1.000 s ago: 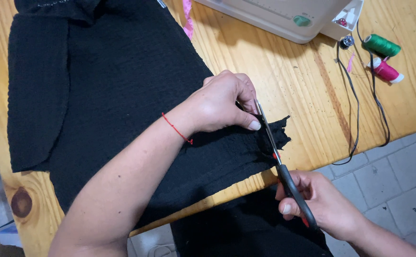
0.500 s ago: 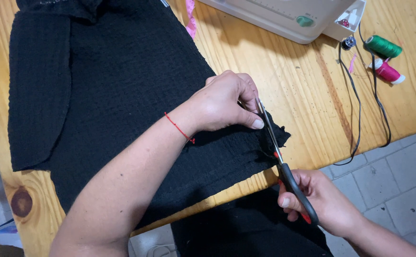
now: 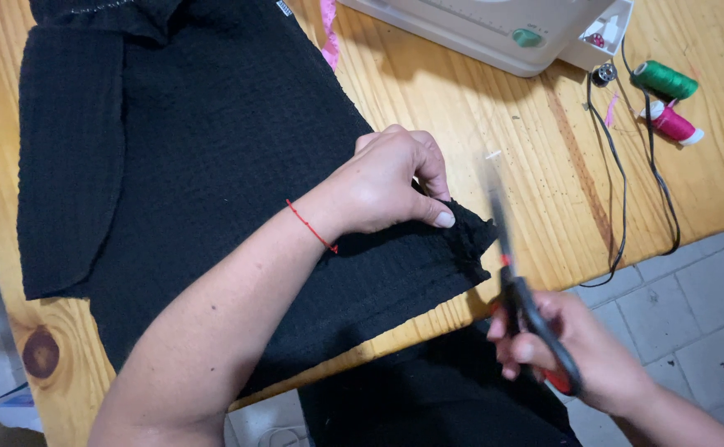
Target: The person aligns and smooths a black knitted garment on a wooden table, then uses scissors to trim the hem edge. They continue cutting along the bottom edge, removing small fabric pieces and adjusting the garment between cuts.
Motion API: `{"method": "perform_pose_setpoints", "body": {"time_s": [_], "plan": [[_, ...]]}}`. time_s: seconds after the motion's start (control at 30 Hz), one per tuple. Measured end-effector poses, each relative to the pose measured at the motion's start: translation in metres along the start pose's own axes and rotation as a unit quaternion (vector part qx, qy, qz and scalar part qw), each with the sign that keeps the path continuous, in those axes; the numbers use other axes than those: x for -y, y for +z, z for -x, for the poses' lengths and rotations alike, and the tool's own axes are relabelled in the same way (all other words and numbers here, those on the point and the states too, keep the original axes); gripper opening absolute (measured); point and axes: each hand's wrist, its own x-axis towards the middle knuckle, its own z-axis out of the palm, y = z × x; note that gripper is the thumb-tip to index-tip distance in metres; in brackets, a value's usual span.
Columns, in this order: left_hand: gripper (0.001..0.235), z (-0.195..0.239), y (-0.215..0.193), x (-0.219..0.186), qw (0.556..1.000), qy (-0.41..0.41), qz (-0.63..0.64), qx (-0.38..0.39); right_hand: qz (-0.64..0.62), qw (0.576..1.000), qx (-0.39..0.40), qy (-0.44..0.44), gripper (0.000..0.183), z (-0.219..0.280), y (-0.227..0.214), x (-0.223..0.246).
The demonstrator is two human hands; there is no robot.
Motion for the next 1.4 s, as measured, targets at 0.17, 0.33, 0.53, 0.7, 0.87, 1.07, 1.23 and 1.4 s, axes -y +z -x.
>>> {"method": "perform_pose_setpoints", "body": {"time_s": [0.17,0.33,0.53,0.7,0.87,1.07,1.23,1.4], "plan": [[0.033,0.002,-0.007,-0.017,0.997,-0.011,-0.071,0.016,-0.065,0.986,-0.048,-0.144,0.072,0.015,-0.009,0.026],[0.039,0.000,-0.015,-0.051,0.978,-0.013,-0.204,0.047,-0.050,0.978,-0.113,-0.167,0.059,0.020,-0.019,0.013],[0.032,-0.022,0.006,-0.069,0.955,0.098,-0.264,0.095,-0.070,0.979,-0.129,-0.143,0.059,0.032,-0.026,0.001],[0.013,-0.043,0.045,-0.082,0.927,0.128,-0.322,0.142,-0.067,0.978,-0.124,-0.154,0.059,0.034,-0.043,-0.019],[0.016,-0.070,0.075,-0.088,0.914,0.172,-0.345,0.129,-0.071,0.976,-0.115,-0.172,0.060,0.035,-0.052,-0.033],[0.046,-0.027,0.036,-0.108,0.921,0.269,-0.243,-0.142,-0.075,0.979,-0.123,-0.147,0.058,0.036,-0.059,-0.045],[0.017,0.067,0.014,-0.124,0.969,0.056,-0.226,-0.082,-0.068,0.977,-0.132,-0.155,0.047,0.027,-0.065,-0.046],[0.020,0.097,0.066,-0.096,0.943,0.080,-0.305,-0.102,-0.060,0.981,-0.098,-0.156,0.050,0.023,-0.056,-0.041]]}}
